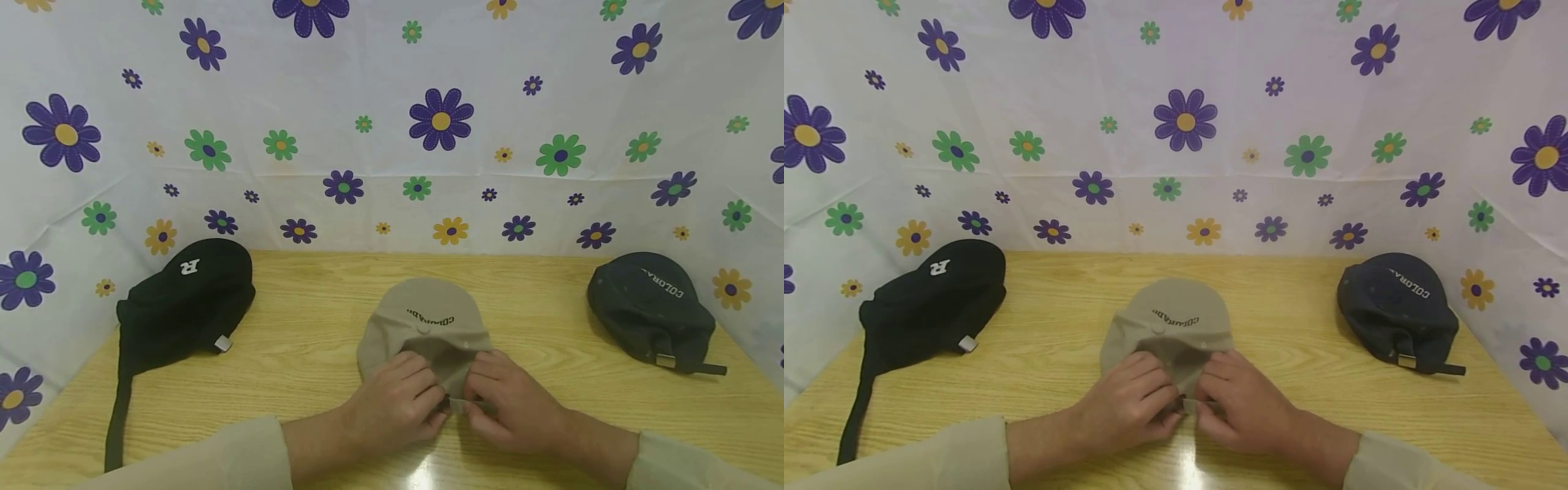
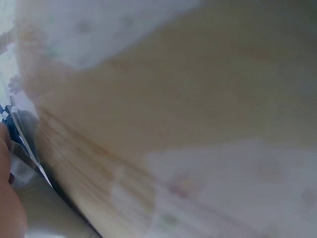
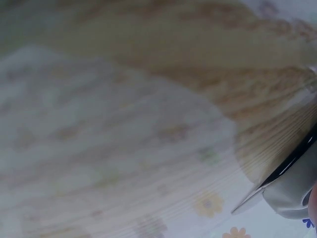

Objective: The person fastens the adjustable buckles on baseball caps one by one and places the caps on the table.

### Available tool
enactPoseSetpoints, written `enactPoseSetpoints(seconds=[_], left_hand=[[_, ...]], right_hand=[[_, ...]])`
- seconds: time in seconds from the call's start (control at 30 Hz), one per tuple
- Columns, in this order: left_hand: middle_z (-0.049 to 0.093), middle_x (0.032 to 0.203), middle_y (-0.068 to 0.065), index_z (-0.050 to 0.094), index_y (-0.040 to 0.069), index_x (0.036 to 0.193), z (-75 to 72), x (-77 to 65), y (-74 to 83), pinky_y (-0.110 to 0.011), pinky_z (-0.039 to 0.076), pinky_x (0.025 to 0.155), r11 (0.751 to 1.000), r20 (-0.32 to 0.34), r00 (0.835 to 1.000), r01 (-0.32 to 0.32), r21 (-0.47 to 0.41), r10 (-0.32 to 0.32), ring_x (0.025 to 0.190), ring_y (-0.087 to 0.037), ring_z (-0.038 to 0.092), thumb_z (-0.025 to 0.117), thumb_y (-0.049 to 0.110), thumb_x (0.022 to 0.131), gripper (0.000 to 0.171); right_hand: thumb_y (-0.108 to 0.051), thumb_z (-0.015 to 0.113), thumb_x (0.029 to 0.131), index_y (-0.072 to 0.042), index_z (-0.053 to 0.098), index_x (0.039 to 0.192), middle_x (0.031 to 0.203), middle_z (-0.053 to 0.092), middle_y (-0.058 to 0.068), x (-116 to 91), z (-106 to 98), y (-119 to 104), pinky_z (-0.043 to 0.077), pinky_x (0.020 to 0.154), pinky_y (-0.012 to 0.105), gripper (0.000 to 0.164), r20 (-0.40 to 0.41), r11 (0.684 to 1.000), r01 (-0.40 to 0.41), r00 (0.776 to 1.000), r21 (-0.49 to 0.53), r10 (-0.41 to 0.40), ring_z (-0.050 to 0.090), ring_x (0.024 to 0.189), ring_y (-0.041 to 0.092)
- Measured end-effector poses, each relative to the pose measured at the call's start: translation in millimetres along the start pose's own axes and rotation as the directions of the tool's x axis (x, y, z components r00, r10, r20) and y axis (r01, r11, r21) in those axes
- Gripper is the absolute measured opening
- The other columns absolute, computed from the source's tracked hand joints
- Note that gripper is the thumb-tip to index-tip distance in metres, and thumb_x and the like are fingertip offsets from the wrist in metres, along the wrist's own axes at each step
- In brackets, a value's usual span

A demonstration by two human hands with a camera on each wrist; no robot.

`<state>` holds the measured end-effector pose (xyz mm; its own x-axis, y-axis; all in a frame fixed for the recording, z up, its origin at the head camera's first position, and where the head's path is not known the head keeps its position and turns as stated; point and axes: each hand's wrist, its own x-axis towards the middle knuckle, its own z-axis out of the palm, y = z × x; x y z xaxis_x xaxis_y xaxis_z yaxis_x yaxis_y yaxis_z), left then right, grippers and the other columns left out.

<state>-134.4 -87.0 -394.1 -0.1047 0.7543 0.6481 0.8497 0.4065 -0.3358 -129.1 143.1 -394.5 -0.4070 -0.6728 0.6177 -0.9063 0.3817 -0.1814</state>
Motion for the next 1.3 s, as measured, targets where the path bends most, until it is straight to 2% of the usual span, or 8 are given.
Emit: enactPoseSetpoints(seconds=[0.27, 0.5, 0.83, 1.17, 1.3], left_hand=[[0.065, 0.077, 0.006, 0.071, 0.014, 0.079, -0.7, 0.0, 0.9, -0.027, 0.05, 0.081, 1.0, 0.008, 1.0, -0.017, 0.013, 0.017, 0.077, -0.012, 0.059, 0.072, 0.027, 0.079, 0.013], [0.066, 0.077, 0.006, 0.072, 0.014, 0.079, -1.2, 0.2, 0.9, -0.027, 0.05, 0.08, 1.0, 0.005, 1.0, -0.024, 0.019, 0.024, 0.077, -0.012, 0.06, 0.072, 0.027, 0.079, 0.014], [0.064, 0.075, 0.006, 0.07, 0.013, 0.077, -1.1, 0.4, 0.7, -0.027, 0.05, 0.079, 1.0, -0.003, 1.0, -0.026, 0.012, 0.026, 0.076, -0.012, 0.059, 0.073, 0.026, 0.074, 0.013], [0.065, 0.075, 0.006, 0.071, 0.014, 0.077, -0.7, -0.3, 1.4, -0.026, 0.049, 0.079, 0.999, 0.003, 1.0, -0.022, 0.025, 0.022, 0.076, -0.012, 0.058, 0.074, 0.028, 0.075, 0.014], [0.065, 0.075, 0.006, 0.071, 0.014, 0.077, -0.2, -0.5, 1.5, -0.026, 0.05, 0.08, 0.999, -0.001, 1.0, -0.022, 0.026, 0.022, 0.076, -0.012, 0.059, 0.074, 0.027, 0.076, 0.014]], right_hand=[[-0.01, 0.065, 0.077, -0.024, 0.05, 0.076, 0.076, 0.047, -0.015, -1.4, 0.2, 0.9, 0.034, 0.077, 0.019, 0.021, 0.034, 1.0, -0.022, 0.999, -0.006, 0.022, 0.042, 0.076, 0.001], [-0.02, 0.065, 0.087, -0.024, 0.055, 0.079, 0.079, 0.05, -0.015, -2.0, 1.7, 2.4, 0.037, 0.078, 0.02, 0.014, 0.065, 1.0, 0.002, 0.998, -0.008, -0.002, 0.043, 0.078, 0.001], [-0.022, 0.062, 0.093, -0.022, 0.062, 0.087, 0.085, 0.058, -0.015, -1.3, 5.5, 3.9, 0.036, 0.081, 0.018, 0.007, 0.041, 0.999, 0.049, 0.998, 0.007, -0.049, 0.049, 0.081, 0.003], [-0.022, 0.061, 0.096, -0.021, 0.067, 0.092, 0.092, 0.062, -0.014, -0.1, 6.1, 4.4, 0.038, 0.082, 0.02, 0.007, 0.031, 0.996, 0.09, 0.995, 0.013, -0.09, 0.053, 0.085, 0.005], [-0.022, 0.06, 0.097, -0.021, 0.066, 0.09, 0.091, 0.062, -0.014, -0.6, 6.4, 4.1, 0.038, 0.081, 0.019, 0.009, 0.04, 0.996, 0.083, 0.996, 0.013, -0.083, 0.052, 0.084, 0.004]])
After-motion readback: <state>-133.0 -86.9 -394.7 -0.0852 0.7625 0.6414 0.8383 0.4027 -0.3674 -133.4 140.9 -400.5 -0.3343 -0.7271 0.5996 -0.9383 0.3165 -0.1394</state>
